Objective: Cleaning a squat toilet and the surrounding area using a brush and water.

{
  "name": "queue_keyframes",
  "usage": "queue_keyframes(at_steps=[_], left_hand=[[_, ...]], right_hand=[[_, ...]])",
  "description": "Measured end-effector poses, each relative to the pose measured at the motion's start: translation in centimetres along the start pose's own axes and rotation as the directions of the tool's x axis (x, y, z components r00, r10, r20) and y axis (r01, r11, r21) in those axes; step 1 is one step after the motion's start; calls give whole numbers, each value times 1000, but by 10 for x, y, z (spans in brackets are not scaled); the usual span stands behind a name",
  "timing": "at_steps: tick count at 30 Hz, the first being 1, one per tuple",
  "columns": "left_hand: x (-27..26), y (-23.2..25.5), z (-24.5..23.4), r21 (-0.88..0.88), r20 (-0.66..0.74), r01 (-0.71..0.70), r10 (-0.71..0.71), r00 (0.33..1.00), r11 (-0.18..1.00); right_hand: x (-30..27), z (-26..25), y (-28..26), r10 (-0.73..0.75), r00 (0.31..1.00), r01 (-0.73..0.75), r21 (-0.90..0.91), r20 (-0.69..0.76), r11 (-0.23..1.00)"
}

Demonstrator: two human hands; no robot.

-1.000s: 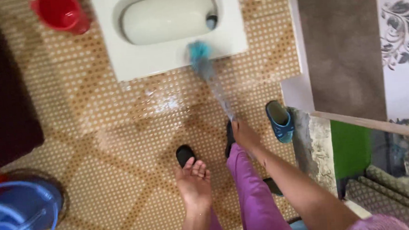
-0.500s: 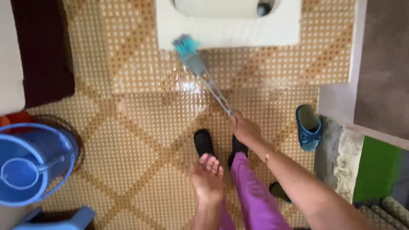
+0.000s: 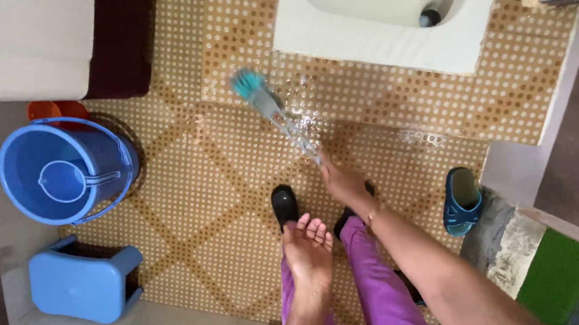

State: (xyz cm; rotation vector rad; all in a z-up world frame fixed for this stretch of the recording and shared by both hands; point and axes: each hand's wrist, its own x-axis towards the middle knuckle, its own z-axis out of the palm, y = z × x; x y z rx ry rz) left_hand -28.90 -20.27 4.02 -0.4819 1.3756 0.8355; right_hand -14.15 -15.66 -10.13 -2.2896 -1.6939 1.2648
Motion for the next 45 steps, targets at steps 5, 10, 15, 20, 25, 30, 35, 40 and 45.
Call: queue_keyframes(at_steps=[5, 10, 15, 20, 25, 30, 35, 40, 45], left_hand=[[0, 23, -21, 4, 20, -11, 11, 1000, 1000], [5, 57, -25, -16, 19, 43, -43, 999, 999], [7, 100, -49, 117, 105, -13, 1, 994, 993], [1, 127, -50, 70, 83, 14, -20, 996, 997], [2, 153, -62, 137, 101, 50, -64, 993, 989], [-19, 179, -54, 194, 54, 23, -34, 998, 981], [-24, 163, -51, 283, 100, -15, -14, 995, 959], [-3, 145, -63, 265, 111, 111, -145, 983, 958], [-6, 149, -56, 339, 149, 74, -131, 980, 938]], right_hand=[[58, -53, -31, 188, 978, -207, 272, 95, 940], [-14, 60, 143, 194, 947, -165, 131, -256, 978], [-83, 30, 161, 692, 621, -550, 424, -368, 719], [-64, 150, 87, 722, 692, -463, 761, -10, 454], [-60, 133, -85, 284, 931, -203, 319, -231, 926], [-71, 197, -2, 152, 847, 15, 307, -510, 952], [-117, 107, 74, 606, 715, -264, 669, -348, 695], [-108, 136, 68, 803, 596, -432, 831, -28, 350], [-104, 136, -40, 556, 830, -496, 402, -40, 770]])
